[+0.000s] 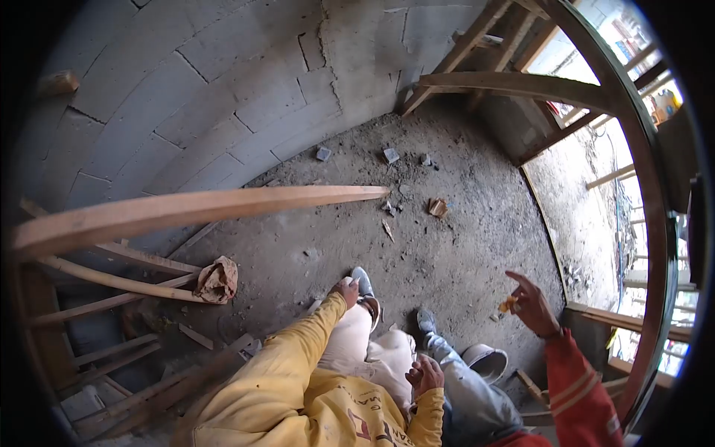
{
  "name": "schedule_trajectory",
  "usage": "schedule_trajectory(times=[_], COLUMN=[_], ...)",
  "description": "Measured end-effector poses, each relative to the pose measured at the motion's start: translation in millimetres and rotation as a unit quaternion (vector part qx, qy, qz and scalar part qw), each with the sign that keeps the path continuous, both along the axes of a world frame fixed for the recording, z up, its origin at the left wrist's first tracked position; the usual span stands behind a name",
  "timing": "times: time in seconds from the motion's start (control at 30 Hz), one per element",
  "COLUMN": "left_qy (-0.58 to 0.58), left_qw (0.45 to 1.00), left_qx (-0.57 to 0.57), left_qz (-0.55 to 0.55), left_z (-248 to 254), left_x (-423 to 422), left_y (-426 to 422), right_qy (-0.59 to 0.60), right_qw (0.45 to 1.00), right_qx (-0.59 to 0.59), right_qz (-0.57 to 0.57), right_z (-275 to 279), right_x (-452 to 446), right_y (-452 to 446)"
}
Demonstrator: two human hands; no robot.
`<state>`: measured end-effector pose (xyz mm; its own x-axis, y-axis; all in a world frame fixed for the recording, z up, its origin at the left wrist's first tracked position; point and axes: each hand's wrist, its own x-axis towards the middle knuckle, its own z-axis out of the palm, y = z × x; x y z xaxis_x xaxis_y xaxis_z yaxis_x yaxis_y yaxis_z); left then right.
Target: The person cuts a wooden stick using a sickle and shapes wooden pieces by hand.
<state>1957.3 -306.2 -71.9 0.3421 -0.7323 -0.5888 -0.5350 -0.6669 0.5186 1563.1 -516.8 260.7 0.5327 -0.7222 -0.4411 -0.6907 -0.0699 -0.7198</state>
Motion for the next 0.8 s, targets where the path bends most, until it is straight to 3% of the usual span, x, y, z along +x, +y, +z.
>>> schedule_trajectory(times=[0.1,0.13,0.17,0.2,0.23,0.27,0.3,0.33,0.37,0.4,0.47,0.5,0.53,0.57,0.6,0.63,0.67,0.73,0.77,0.8], left_qy=[0.062,0.070,0.104,0.132,0.075,0.074,0.016,0.041,0.040,0.033,-0.086,0.030,-0.031,0.042,0.112,0.051,0.118,0.130,0.140,0.144], left_qw=[0.996,0.993,0.989,0.981,0.991,0.986,0.983,0.992,0.992,0.990,0.976,0.980,0.981,0.959,0.923,0.936,0.894,0.902,0.897,0.892], left_qx=[-0.027,-0.031,-0.037,-0.063,-0.067,-0.104,-0.176,-0.055,-0.028,0.005,-0.125,0.007,-0.051,0.110,0.154,0.150,0.185,0.203,0.219,0.229], left_qz=[0.062,0.085,0.095,0.126,0.086,0.106,0.053,0.103,0.113,0.134,0.159,0.194,0.186,0.258,0.334,0.314,0.390,0.357,0.357,0.362], left_z=[8,18,-2,-9,4,2,-7,40,30,20,28,20,19,8,-10,-26,-36,-41,-53,-68], left_x=[15,20,25,26,32,34,39,50,54,55,56,60,52,49,35,8,-12,-31,-33,-32], left_y=[-21,-29,-26,-23,-25,-23,-16,-40,-36,-34,-60,-61,-69,-78,-72,-63,-69,-102,-121,-141], right_qy=[0.017,-0.034,-0.130,-0.155,-0.159,-0.109,-0.058,-0.053,-0.024,-0.068,0.025,-0.001,0.065,0.131,0.201,0.247,0.243,0.371,0.321,0.255], right_qw=[0.995,0.971,0.889,0.842,0.813,0.858,0.896,0.891,0.928,0.947,0.976,0.997,0.995,0.987,0.945,0.859,0.764,0.868,0.925,0.947], right_qx=[0.050,0.144,0.276,0.329,0.352,0.324,0.291,0.306,0.281,0.244,0.189,0.038,0.033,0.030,-0.023,-0.115,-0.200,0.017,0.021,-0.025], right_qz=[-0.080,-0.189,-0.341,-0.399,-0.435,-0.383,-0.330,-0.331,-0.245,-0.199,-0.109,0.063,0.072,0.084,0.256,0.433,0.563,0.330,0.202,0.196], right_z=[2,-36,-95,-138,-179,-217,-255,-267,-311,-358,-392,-470,-513,-554,-605,-656,-706,-719,-748,-782], right_x=[24,53,95,123,146,153,160,186,197,213,288,304,339,375,407,438,470,558,578,594], right_y=[-2,17,52,61,54,19,-15,-58,-101,-137,-217,-254,-279,-305,-330,-355,-379,-423,-434,-443])
